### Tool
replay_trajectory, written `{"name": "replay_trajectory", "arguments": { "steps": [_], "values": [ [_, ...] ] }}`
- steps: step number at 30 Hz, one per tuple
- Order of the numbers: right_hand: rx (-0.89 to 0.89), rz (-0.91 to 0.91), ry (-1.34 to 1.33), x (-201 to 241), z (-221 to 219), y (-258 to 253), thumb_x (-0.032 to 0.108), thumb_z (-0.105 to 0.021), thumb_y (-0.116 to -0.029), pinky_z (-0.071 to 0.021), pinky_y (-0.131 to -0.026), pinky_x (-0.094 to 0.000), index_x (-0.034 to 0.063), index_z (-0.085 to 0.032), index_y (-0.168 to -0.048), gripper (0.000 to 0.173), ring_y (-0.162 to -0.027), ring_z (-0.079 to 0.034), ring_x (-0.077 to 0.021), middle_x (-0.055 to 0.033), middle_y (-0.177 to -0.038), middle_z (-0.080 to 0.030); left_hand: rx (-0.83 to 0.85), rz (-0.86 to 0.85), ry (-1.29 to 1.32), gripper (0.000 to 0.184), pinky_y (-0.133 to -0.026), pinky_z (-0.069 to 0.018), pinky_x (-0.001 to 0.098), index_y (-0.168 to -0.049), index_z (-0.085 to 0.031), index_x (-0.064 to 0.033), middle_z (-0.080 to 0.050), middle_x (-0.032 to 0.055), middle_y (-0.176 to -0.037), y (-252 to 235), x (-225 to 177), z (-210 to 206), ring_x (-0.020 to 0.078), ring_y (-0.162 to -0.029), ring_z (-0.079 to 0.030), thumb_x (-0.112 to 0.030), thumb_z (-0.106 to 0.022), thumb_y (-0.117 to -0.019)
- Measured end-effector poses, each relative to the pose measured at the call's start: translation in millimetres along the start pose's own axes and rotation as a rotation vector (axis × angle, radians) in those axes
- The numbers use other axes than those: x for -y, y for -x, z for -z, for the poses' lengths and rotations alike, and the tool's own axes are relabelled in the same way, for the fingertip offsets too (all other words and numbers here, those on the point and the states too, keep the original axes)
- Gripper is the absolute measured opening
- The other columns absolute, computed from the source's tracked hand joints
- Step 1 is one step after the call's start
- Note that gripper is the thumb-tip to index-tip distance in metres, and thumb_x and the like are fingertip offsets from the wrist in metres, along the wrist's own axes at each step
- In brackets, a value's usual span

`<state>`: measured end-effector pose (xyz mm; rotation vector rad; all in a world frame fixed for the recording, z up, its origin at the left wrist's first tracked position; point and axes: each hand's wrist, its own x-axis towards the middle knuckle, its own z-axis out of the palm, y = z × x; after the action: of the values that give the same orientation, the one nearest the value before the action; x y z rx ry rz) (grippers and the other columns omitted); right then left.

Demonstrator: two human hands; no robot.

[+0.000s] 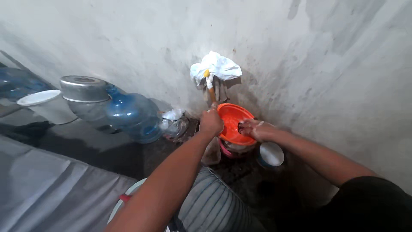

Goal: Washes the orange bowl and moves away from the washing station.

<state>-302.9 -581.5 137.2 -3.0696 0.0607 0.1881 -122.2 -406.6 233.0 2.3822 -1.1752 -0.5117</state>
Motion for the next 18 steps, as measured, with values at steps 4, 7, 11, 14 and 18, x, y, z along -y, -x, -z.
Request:
{"name": "replay_trajectory", "arguments": {
  "steps": [4, 7, 11, 14, 18],
  "values": [
    [-0.285, 0.082, 0.088, -9, 7, -20, 0.011, -0.044, -0.1063, -0.0396, -0.119, -0.0438, 0.0081, -0.064, -0.136, 0.036, -0.145, -0.047, -0.0237, -0.0082, -0.154, -0.052, 0.068, -0.042, 0.057, 0.061, -0.089, -0.0536, 0.0629, -0.148, -0.044, -0.0090, -0.065, 0.0270, -0.120, 2, -7, -2, 0.0442, -0.110, -0.066, -0.009, -0.068, -0.0916],
    [-0.380, 0.165, 0.185, 14, 16, -37, 0.009, -0.054, -0.1024, -0.0517, -0.106, -0.0472, 0.0083, -0.071, -0.123, 0.026, -0.133, -0.057, -0.0287, -0.0108, -0.138, -0.063, 0.086, -0.086, 0.087, 0.061, -0.090, -0.0536, 0.0620, -0.149, -0.043, -0.0115, -0.065, 0.0249, -0.121, 6, -15, -7, 0.0428, -0.111, -0.066, -0.010, -0.067, -0.0930],
    [-0.344, 0.139, 0.107, 47, 20, -51, 0.025, -0.053, -0.1046, -0.0586, -0.086, -0.0505, 0.0081, -0.070, -0.115, 0.026, -0.106, -0.069, -0.0314, -0.0153, -0.120, -0.067, 0.084, -0.123, 0.136, 0.060, -0.089, -0.0551, 0.0591, -0.150, -0.043, -0.0118, -0.068, 0.0229, -0.116, 12, -8, -9, 0.0395, -0.106, -0.068, -0.014, -0.067, -0.0948],
    [-0.788, 0.356, 0.331, 36, 10, -52, 0.013, -0.059, -0.0971, -0.0607, -0.082, -0.0426, 0.0075, -0.074, -0.098, 0.016, -0.098, -0.073, -0.0272, -0.0100, -0.103, -0.075, 0.094, -0.144, 0.203, 0.064, -0.087, -0.0565, 0.0569, -0.152, -0.037, -0.0132, -0.068, 0.0226, -0.113, 23, -7, -4, 0.0378, -0.101, -0.070, -0.012, -0.068, -0.0958],
    [-0.649, -0.182, 0.263, 42, 21, -46, 0.006, -0.059, -0.0992, -0.0613, -0.073, -0.0517, 0.0042, -0.073, -0.107, 0.016, -0.090, -0.073, -0.0343, -0.0170, -0.119, -0.070, -0.019, -0.172, 0.187, 0.065, -0.077, -0.0587, 0.0559, -0.154, -0.036, -0.0183, -0.069, 0.0219, -0.107, 26, -7, 6, 0.0371, -0.091, -0.072, -0.008, -0.063, -0.0958]
  ]
}}
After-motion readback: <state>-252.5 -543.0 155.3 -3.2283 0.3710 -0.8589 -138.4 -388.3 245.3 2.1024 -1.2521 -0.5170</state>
